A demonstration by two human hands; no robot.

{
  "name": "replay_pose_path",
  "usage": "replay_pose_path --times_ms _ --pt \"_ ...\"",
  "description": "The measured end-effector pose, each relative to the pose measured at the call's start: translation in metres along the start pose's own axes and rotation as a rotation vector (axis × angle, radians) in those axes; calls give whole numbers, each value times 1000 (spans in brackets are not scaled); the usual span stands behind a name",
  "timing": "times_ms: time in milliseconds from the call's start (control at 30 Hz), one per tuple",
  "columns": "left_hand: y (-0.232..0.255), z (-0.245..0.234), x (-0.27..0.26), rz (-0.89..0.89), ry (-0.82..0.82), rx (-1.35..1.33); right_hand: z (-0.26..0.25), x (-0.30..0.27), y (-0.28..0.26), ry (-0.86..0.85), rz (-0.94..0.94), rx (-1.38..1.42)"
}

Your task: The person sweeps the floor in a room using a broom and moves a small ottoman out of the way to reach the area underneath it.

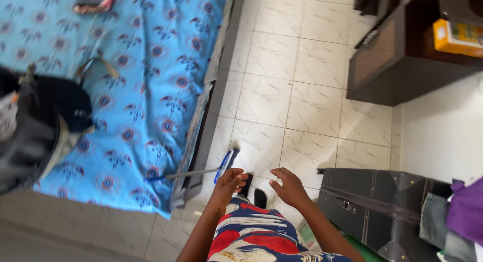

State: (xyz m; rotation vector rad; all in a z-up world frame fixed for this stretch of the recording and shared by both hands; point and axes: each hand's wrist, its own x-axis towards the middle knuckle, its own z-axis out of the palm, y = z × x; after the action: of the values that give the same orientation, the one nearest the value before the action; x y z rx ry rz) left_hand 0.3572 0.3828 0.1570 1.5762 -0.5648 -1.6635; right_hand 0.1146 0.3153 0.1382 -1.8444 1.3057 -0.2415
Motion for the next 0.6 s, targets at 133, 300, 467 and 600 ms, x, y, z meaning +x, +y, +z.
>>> replay_pose_path --times_ms 133,300,467,600 --pt "-47 -8 -25 53 93 -119 16 -1 4 -79 -149 -30" --pt "-100 -28 -54 124 219 -226 44 -6 -10 -250 -172 -43" --pt "-132 -67 -69 204 417 -287 76 -11 -29 -330 -298 -76" --pt "-152 -100 -68 227 561 -161 101 -14 -43 -415 -270 -102"
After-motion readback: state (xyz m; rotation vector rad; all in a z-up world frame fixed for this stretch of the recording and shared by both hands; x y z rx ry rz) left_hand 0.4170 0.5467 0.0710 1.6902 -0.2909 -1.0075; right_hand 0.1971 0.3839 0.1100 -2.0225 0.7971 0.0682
